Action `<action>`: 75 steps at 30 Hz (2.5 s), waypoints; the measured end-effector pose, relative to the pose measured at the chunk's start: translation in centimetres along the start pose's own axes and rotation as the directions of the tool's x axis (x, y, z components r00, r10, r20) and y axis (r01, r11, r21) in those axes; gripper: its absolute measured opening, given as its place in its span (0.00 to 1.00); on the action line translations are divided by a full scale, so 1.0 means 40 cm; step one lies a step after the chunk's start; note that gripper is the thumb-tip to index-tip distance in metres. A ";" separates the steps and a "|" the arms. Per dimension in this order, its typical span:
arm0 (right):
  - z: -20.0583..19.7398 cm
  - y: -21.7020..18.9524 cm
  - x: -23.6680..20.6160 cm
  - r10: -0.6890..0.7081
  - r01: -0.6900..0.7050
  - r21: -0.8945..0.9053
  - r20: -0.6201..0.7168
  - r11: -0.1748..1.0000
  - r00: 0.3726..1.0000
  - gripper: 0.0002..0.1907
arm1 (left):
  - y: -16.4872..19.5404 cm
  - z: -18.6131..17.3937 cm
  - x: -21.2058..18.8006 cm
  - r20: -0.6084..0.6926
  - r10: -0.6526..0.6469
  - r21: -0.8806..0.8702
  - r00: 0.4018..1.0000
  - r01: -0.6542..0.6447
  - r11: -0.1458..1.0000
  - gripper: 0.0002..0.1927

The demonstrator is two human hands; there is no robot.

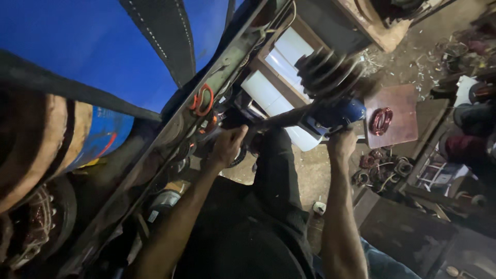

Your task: The person winds copper wire onto a wooden spool using a hand-cranked machine. They use pliers to cut the wire and tuck the end into the coil. The person then removes the completed coil from the machine.

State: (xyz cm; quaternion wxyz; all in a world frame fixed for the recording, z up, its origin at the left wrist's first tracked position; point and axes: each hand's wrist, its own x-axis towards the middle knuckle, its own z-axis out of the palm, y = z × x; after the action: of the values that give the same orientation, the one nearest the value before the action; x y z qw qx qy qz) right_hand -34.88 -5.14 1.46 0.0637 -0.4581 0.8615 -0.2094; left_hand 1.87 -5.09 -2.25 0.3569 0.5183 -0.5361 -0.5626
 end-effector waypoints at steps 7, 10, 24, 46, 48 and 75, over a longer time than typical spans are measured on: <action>-0.088 -0.105 -0.104 0.114 -0.116 0.017 0.093 0.993 0.989 0.21 | 0.086 -0.015 -0.002 -0.017 -0.074 -0.006 0.997 0.074 0.997 0.29; -0.151 -0.153 -0.141 0.098 -0.114 0.145 0.114 0.983 0.989 0.18 | 0.084 -0.004 0.003 0.003 -0.061 -0.017 0.998 0.061 0.998 0.33; -0.300 -0.154 -0.051 -0.245 0.308 0.105 -0.395 0.946 0.885 0.04 | 0.096 0.017 0.070 0.102 0.020 -0.117 0.995 -0.008 0.993 0.31; -0.319 -0.125 0.129 -0.230 0.352 0.116 -0.563 0.929 0.794 0.09 | 0.240 0.052 0.158 0.072 0.016 -0.116 0.997 -0.008 0.993 0.35; -0.321 -0.128 0.122 -0.234 0.342 0.086 -0.571 0.936 0.787 0.10 | 0.228 0.049 0.156 0.056 0.035 -0.067 0.998 -0.031 0.997 0.35; -0.299 -0.097 0.148 -0.278 0.323 -0.022 -0.564 0.946 0.777 0.11 | 0.209 0.046 0.246 0.055 0.253 -0.296 0.966 -0.226 0.928 0.23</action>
State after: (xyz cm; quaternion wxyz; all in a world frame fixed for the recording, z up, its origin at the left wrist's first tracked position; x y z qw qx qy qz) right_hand -38.93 -8.26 14.40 -0.2083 -0.5053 0.7490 -0.3745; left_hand -3.23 -15.50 3.70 0.4692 0.3651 -0.5241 -0.6098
